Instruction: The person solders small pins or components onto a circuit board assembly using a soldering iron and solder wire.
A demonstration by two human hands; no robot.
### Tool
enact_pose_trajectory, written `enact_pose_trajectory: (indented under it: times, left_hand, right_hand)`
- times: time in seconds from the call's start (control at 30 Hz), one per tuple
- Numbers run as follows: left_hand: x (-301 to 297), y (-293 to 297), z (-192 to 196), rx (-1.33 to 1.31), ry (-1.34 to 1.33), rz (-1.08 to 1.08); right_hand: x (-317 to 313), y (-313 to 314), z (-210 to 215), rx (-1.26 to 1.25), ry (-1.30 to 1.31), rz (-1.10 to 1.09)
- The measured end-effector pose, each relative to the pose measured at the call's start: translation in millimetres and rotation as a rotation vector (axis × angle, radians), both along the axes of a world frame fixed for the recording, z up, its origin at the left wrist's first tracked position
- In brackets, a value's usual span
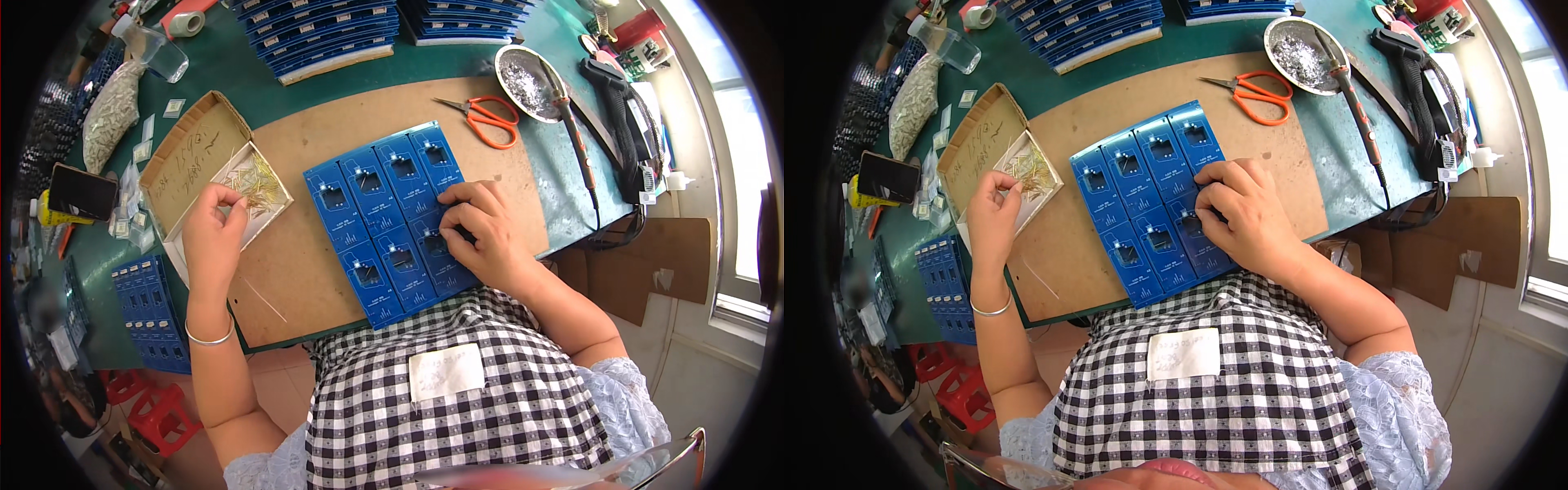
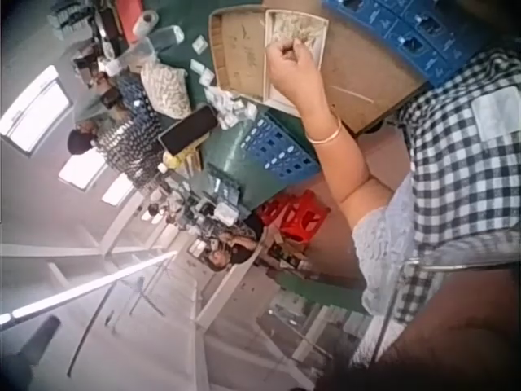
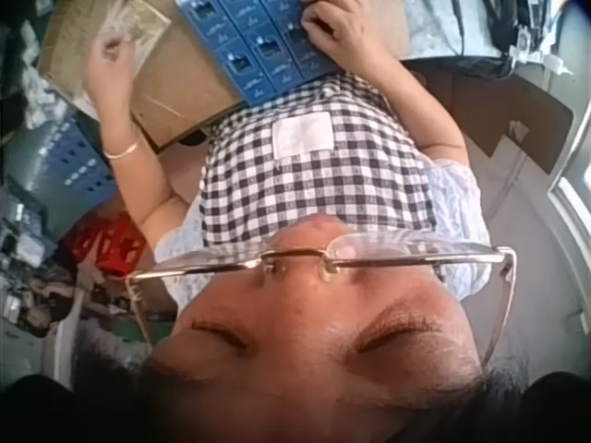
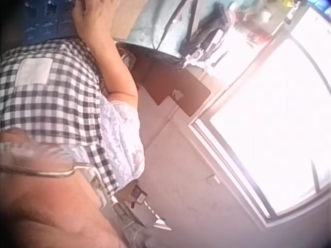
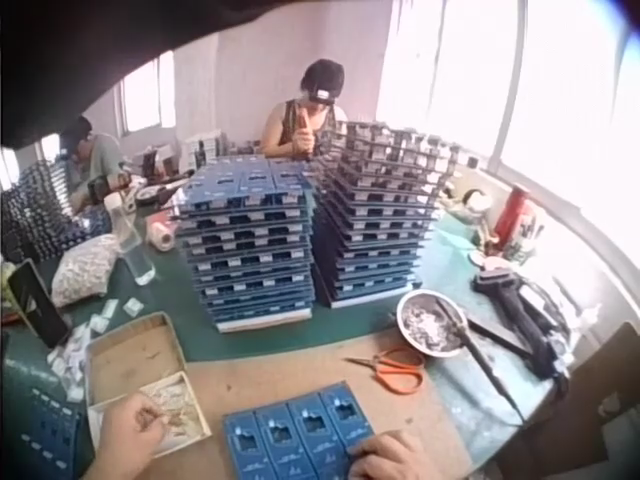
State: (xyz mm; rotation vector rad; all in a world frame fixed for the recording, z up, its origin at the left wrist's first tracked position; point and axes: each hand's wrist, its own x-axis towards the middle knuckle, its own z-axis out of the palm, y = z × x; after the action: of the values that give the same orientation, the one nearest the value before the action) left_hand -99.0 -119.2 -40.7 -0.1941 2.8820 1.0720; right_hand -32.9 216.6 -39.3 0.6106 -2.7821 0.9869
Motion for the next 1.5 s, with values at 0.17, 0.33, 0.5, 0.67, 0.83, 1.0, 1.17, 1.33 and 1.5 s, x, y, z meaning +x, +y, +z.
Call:
enact_pose_trajectory:
  times: [0.17,0.33,0.5,0.67,0.83,1.0,1.17,1.33,1.5]
  left_hand:
    - [2.6,-1.1,-3.6,0.386,0.073,-0.022]
    - [2.3,-7.7,-3.7,0.537,-0.020,0.016]
    - [0.1,-14.0,-6.4,0.709,-0.045,0.012]
    - [1.3,-11.8,-8.4,0.703,-0.029,0.007]
    - [-1.4,-14.8,-7.8,0.697,-0.029,-0.005]
    - [-1.3,-15.3,-10.0,0.649,-0.011,-0.059]
    - [-4.0,-8.2,1.1,0.606,0.066,0.060]
    - [29.7,32.1,29.6,0.548,0.060,0.071]
    - [66.3,104.7,31.0,0.779,-0.175,-0.435]
  right_hand:
    - [1.2,-4.1,4.2,0.144,0.109,0.027]
    - [6.5,-4.8,6.8,0.363,0.303,0.115]
    - [11.4,4.3,7.8,0.447,0.355,0.137]
    - [17.5,7.3,9.8,0.427,0.216,0.109]
    - [18.4,6.1,10.4,0.378,0.216,0.110]
    - [15.6,9.3,8.4,0.282,0.154,0.105]
    - [13.2,14.2,3.9,0.191,0.142,0.113]
    - [12.9,18.7,4.5,0.102,0.141,0.096]
    - [15.1,12.0,10.1,-0.135,0.055,0.070]
